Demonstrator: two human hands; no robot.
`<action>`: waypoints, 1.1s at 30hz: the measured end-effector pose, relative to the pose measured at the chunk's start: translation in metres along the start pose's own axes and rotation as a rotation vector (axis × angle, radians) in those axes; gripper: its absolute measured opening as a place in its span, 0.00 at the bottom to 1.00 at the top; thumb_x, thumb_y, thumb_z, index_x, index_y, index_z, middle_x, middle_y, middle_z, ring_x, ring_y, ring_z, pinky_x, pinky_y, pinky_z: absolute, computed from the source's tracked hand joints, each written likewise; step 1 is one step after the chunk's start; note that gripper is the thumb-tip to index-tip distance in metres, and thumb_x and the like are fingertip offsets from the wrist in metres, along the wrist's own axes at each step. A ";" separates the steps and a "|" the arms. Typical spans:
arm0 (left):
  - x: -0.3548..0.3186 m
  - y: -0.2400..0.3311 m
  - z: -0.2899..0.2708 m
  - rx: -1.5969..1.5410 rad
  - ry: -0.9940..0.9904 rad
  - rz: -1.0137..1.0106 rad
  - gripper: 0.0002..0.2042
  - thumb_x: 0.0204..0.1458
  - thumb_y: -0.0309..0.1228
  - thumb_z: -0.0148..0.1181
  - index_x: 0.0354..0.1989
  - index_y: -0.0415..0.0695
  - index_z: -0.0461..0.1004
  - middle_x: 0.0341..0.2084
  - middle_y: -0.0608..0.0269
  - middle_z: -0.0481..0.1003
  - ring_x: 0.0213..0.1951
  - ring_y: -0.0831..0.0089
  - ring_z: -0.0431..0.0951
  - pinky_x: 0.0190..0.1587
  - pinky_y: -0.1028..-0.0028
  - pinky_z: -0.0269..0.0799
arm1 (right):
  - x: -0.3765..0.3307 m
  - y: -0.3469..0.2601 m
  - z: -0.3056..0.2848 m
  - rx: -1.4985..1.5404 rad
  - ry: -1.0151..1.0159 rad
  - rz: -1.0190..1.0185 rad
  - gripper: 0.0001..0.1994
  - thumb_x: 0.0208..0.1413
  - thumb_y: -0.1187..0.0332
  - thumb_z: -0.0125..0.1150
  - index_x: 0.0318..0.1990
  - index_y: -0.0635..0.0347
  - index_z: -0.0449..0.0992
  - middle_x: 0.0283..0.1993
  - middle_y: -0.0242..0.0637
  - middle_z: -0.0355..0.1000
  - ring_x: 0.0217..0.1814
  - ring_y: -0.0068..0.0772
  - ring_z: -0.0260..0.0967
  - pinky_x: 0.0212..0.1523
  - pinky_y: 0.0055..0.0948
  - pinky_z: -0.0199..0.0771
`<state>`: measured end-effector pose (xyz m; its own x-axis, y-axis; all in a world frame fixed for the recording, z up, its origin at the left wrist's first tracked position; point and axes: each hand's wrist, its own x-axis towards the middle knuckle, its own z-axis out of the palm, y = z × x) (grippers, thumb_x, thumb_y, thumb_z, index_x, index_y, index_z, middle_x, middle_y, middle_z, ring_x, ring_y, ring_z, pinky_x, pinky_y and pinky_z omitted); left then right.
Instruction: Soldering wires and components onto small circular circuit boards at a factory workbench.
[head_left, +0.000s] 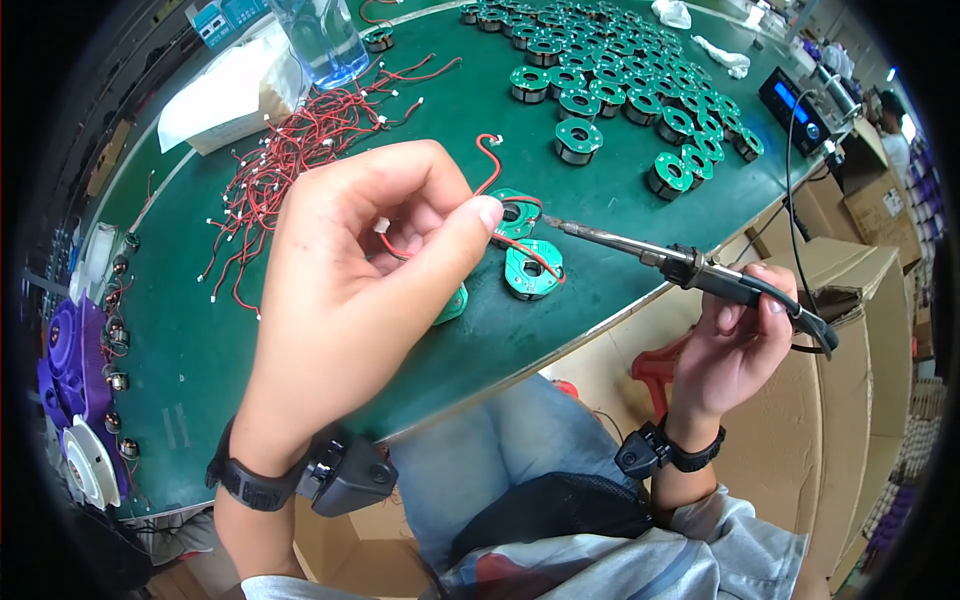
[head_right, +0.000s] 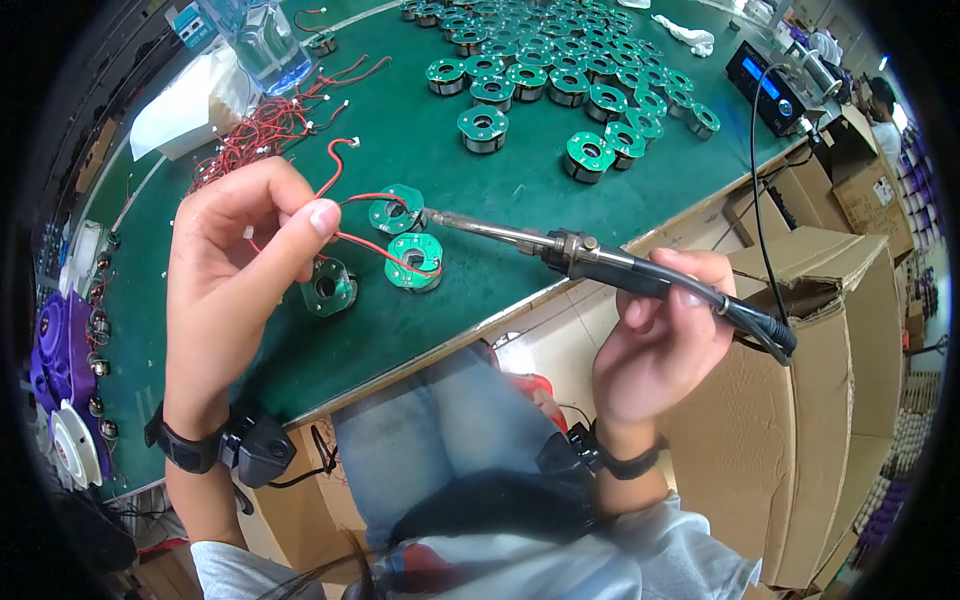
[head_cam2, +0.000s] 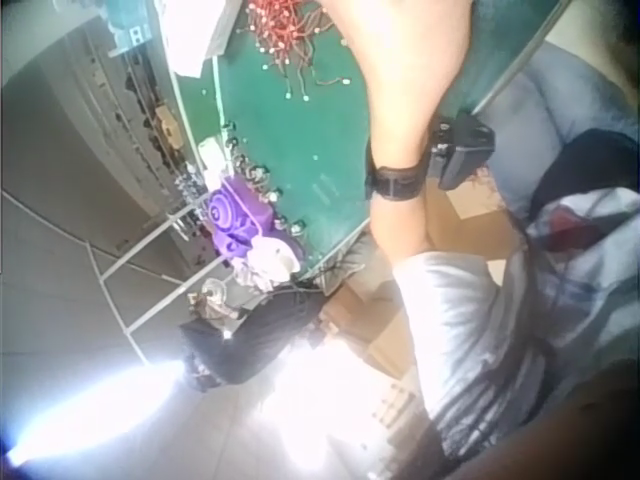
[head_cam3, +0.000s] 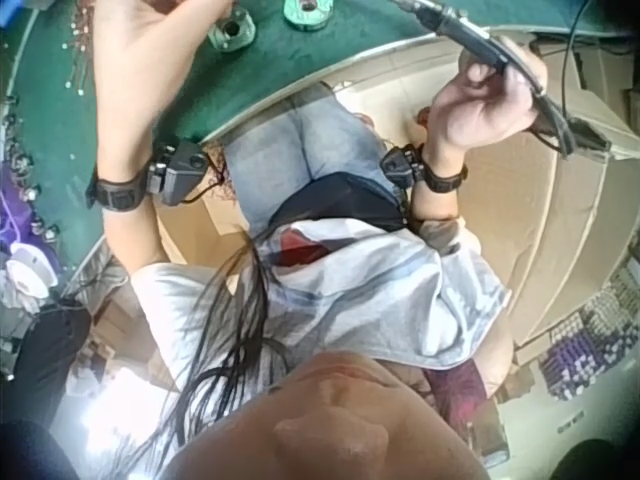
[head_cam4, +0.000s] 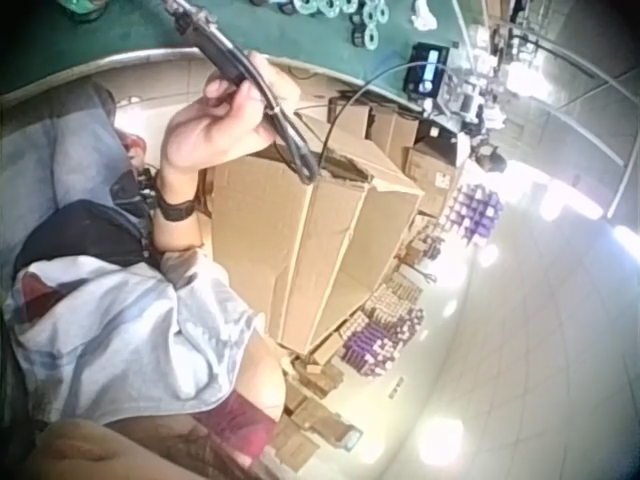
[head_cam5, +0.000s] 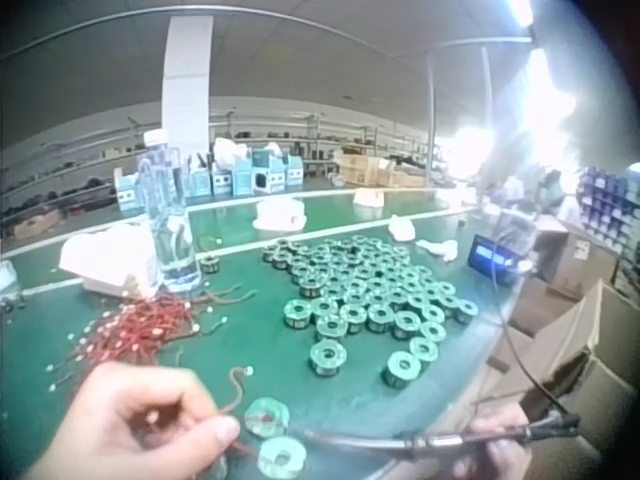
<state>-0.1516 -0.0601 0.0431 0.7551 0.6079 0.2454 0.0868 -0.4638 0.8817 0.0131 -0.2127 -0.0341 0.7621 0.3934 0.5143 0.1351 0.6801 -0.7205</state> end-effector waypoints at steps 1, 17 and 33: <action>-0.001 0.000 0.003 -0.010 0.029 0.009 0.07 0.45 0.26 0.54 0.17 0.41 0.65 0.15 0.74 0.63 0.17 0.89 0.60 0.20 0.86 0.53 | -0.001 0.001 0.001 -0.011 0.006 -0.008 0.11 0.50 0.66 0.42 0.35 0.66 0.63 0.25 0.31 0.59 0.20 0.14 0.51 0.22 0.15 0.52; 0.002 0.000 0.005 -0.034 0.089 -0.001 0.06 0.46 0.28 0.52 0.26 0.37 0.69 0.18 0.71 0.65 0.24 0.87 0.62 0.27 0.85 0.57 | 0.003 0.002 0.011 -0.050 0.192 -0.052 0.10 0.47 0.67 0.46 0.31 0.68 0.64 0.19 0.31 0.58 0.17 0.14 0.52 0.17 0.13 0.51; 0.000 0.012 -0.040 -0.008 -0.284 -0.291 0.08 0.37 0.21 0.60 0.26 0.39 0.68 0.20 0.69 0.69 0.24 0.85 0.69 0.26 0.88 0.61 | 0.006 -0.005 -0.006 0.034 0.171 -0.044 0.11 0.50 0.67 0.42 0.34 0.67 0.64 0.23 0.31 0.58 0.20 0.14 0.51 0.22 0.13 0.53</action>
<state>-0.1761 -0.0397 0.0701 0.8494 0.5103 -0.1348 0.3191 -0.2930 0.9013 0.0207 -0.2172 -0.0297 0.8527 0.2537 0.4568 0.1517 0.7163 -0.6811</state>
